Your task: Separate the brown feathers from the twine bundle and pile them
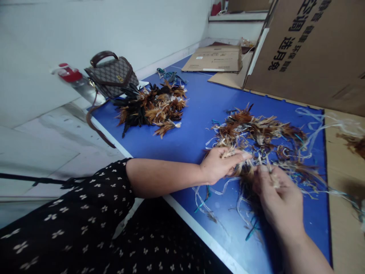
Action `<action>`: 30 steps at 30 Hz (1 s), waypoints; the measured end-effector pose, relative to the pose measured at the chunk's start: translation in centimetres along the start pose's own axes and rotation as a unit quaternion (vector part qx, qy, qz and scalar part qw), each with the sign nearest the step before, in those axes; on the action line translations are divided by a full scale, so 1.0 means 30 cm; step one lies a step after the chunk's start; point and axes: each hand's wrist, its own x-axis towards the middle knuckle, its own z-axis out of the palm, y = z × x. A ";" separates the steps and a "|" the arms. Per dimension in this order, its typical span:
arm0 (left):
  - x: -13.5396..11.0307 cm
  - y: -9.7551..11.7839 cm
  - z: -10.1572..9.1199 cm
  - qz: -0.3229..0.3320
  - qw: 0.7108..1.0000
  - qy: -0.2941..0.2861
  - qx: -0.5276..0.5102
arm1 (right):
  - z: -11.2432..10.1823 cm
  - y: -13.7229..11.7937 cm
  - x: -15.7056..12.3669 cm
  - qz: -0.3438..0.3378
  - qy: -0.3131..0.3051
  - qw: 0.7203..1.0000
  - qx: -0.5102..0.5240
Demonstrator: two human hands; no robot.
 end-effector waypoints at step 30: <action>-0.008 0.023 0.008 -0.042 0.999 -0.033 0.010 | 0.000 -0.016 -0.004 0.007 -0.140 0.990 -0.014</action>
